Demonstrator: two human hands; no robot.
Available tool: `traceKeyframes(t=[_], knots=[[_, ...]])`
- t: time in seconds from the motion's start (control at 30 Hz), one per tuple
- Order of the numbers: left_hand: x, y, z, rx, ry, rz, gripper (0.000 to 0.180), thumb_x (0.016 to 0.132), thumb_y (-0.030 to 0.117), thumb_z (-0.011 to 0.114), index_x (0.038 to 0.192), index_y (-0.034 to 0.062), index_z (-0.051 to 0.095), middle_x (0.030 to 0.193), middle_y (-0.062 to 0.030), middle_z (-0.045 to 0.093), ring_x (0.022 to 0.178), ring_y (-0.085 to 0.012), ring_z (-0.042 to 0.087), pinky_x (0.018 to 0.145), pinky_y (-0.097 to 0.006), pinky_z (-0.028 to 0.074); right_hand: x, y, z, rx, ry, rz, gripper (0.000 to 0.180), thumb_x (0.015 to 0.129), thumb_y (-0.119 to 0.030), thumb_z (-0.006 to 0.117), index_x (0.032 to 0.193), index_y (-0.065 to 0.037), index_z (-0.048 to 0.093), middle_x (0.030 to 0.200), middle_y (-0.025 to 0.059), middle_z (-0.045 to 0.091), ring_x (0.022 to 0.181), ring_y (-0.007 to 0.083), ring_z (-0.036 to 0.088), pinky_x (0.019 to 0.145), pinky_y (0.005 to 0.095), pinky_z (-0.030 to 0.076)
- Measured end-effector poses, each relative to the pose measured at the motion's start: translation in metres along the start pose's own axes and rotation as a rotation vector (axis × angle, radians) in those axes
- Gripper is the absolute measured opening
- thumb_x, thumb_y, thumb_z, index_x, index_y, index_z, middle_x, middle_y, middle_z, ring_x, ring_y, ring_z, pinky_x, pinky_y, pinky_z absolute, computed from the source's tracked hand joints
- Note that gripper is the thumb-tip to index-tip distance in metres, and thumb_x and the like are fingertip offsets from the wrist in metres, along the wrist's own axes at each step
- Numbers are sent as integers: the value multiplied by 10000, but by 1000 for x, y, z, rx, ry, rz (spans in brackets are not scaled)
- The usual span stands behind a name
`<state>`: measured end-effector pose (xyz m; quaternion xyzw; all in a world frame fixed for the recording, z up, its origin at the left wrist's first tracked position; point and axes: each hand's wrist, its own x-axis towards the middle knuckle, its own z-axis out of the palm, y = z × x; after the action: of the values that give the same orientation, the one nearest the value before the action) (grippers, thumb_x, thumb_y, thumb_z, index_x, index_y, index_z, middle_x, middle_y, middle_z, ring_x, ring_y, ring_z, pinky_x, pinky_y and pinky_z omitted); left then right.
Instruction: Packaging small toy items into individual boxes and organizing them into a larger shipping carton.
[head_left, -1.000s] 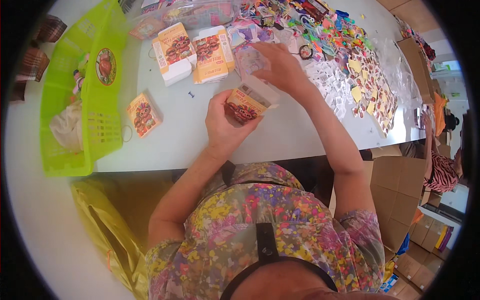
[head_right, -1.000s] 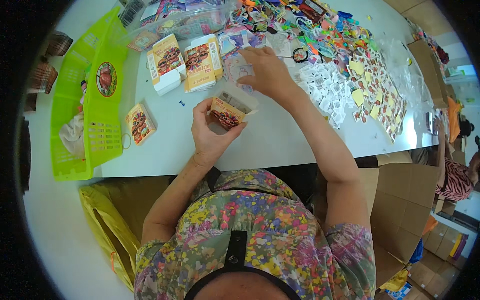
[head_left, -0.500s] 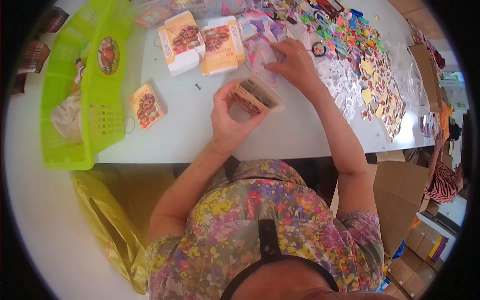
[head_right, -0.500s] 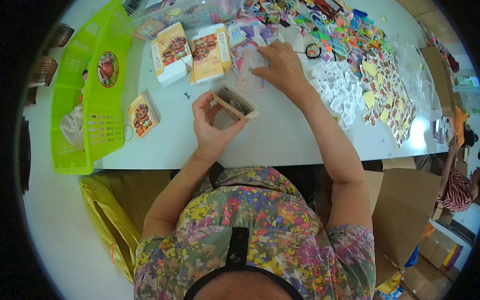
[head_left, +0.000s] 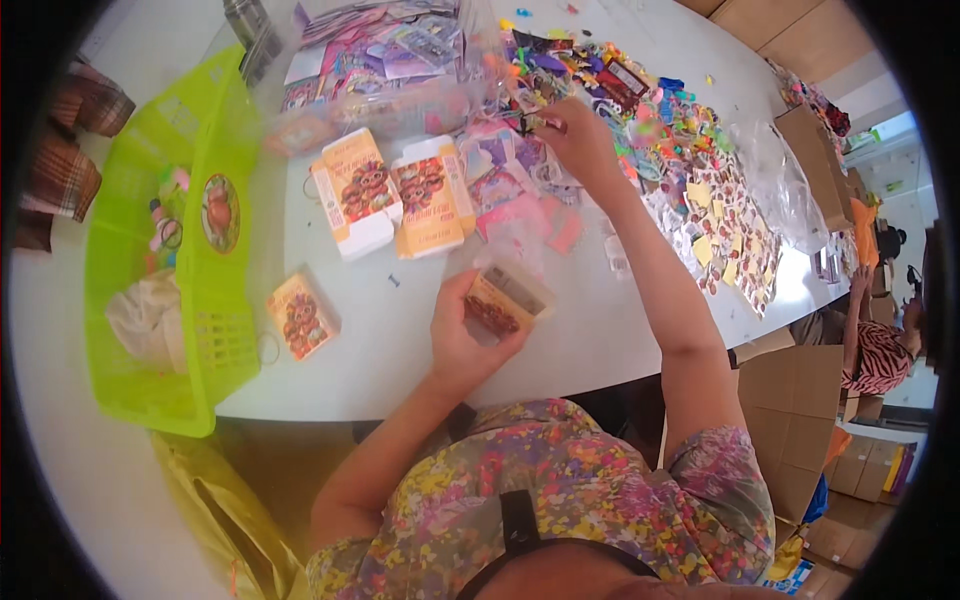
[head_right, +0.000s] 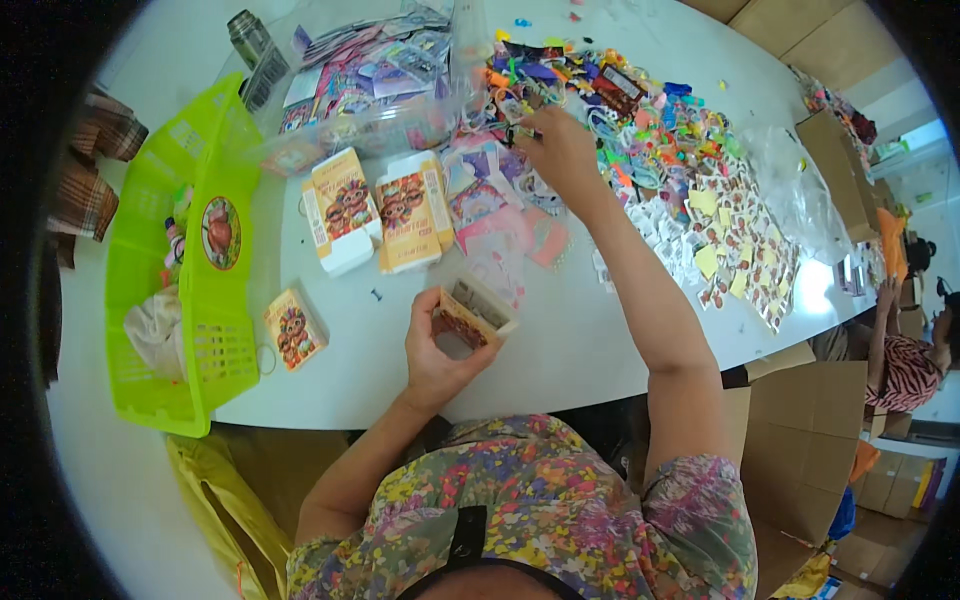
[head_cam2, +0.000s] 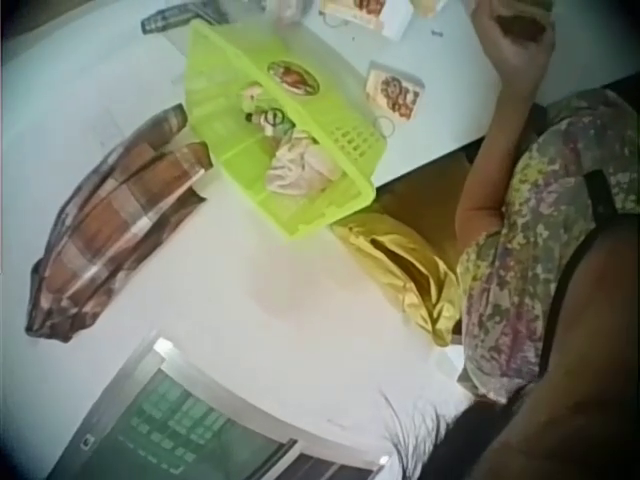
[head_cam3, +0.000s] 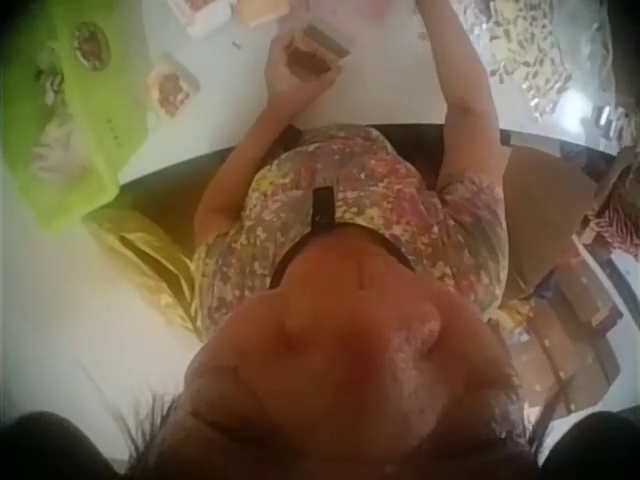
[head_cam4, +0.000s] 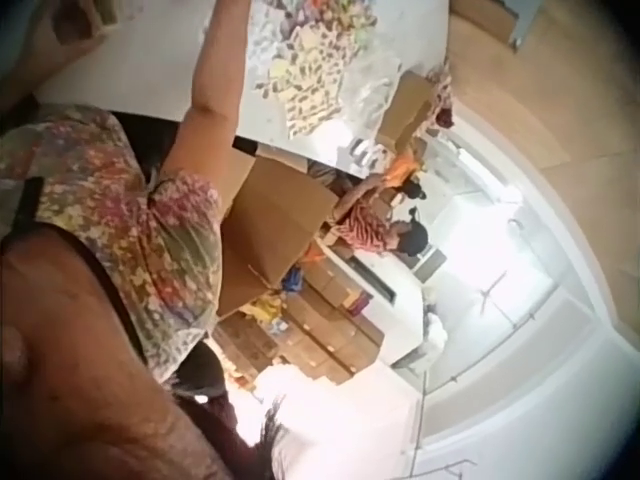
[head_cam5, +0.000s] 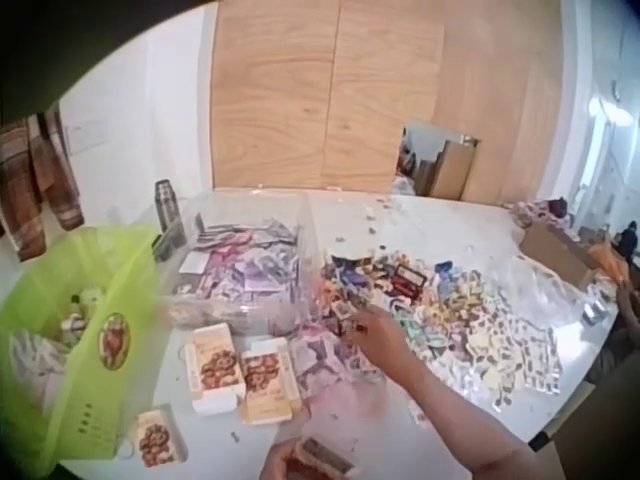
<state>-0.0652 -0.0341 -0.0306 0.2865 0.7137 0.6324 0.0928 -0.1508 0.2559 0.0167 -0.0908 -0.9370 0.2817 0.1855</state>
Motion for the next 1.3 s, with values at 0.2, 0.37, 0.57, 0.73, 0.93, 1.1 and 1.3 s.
traceKeyframes(t=[0.2, 0.37, 0.57, 0.73, 0.93, 1.1, 1.3], knots=[[6, 0, 0, 64, -44, 42, 760, 649, 76, 860, 1257, 15, 408, 1082, -64, 533, 943, -144, 585, 794, -287, 511, 50, 37, 14, -543, -19, -27, 326, 754, -165, 672, 1073, -97, 681, 945, 147, 662, 868, 325, 645, 768, 412, 519], [4, -2, 0, 45, -24, 63, 768, 646, 67, 861, 1265, 16, 409, 1088, -67, 534, 930, -145, 589, 775, -276, 513, 43, 41, -19, -139, -26, 110, 272, 726, -152, 712, 973, -39, 729, 851, 155, 705, 698, 290, 675, 653, 391, 546], [7, 3, -1, 20, -53, 39, 783, 648, 69, 856, 1276, 13, 392, 1102, -77, 534, 933, -149, 589, 781, -286, 513, 31, 61, -42, 723, 17, 509, 122, 841, -123, 712, 938, -50, 700, 728, -12, 601, 599, 62, 544, 542, 197, 458], [7, 6, -2, -28, -49, 17, 791, 655, 76, 849, 1286, 10, 376, 1101, -79, 529, 937, -156, 588, 798, -300, 509, 27, 48, -49, 627, 154, 459, 180, 873, -174, 704, 976, -26, 710, 800, -16, 642, 675, 54, 553, 554, 239, 451], [7, 9, -2, -7, -52, 23, 804, 656, 89, 852, 1292, 3, 368, 1110, -83, 531, 936, -154, 590, 798, -302, 509, 35, 59, -62, 380, 215, 182, 179, 862, -172, 695, 913, -2, 718, 768, -9, 663, 655, 41, 552, 613, 219, 444], [6, 6, 1, -36, -35, 19, 811, 653, 101, 857, 1294, -2, 370, 1102, -86, 546, 933, -154, 600, 795, -297, 512, 24, 38, -68, 612, 200, 308, 185, 887, -182, 667, 916, 0, 689, 811, 35, 698, 715, 80, 645, 614, 229, 493], [3, 12, 1, 16, -27, -61, 825, 653, 108, 860, 1302, -8, 366, 1104, -93, 555, 939, -159, 605, 805, -305, 518, -3, 7, -82, 857, 51, 459, 191, 952, -198, 602, 1008, -18, 636, 920, 127, 711, 775, 174, 705, 640, 270, 563]])
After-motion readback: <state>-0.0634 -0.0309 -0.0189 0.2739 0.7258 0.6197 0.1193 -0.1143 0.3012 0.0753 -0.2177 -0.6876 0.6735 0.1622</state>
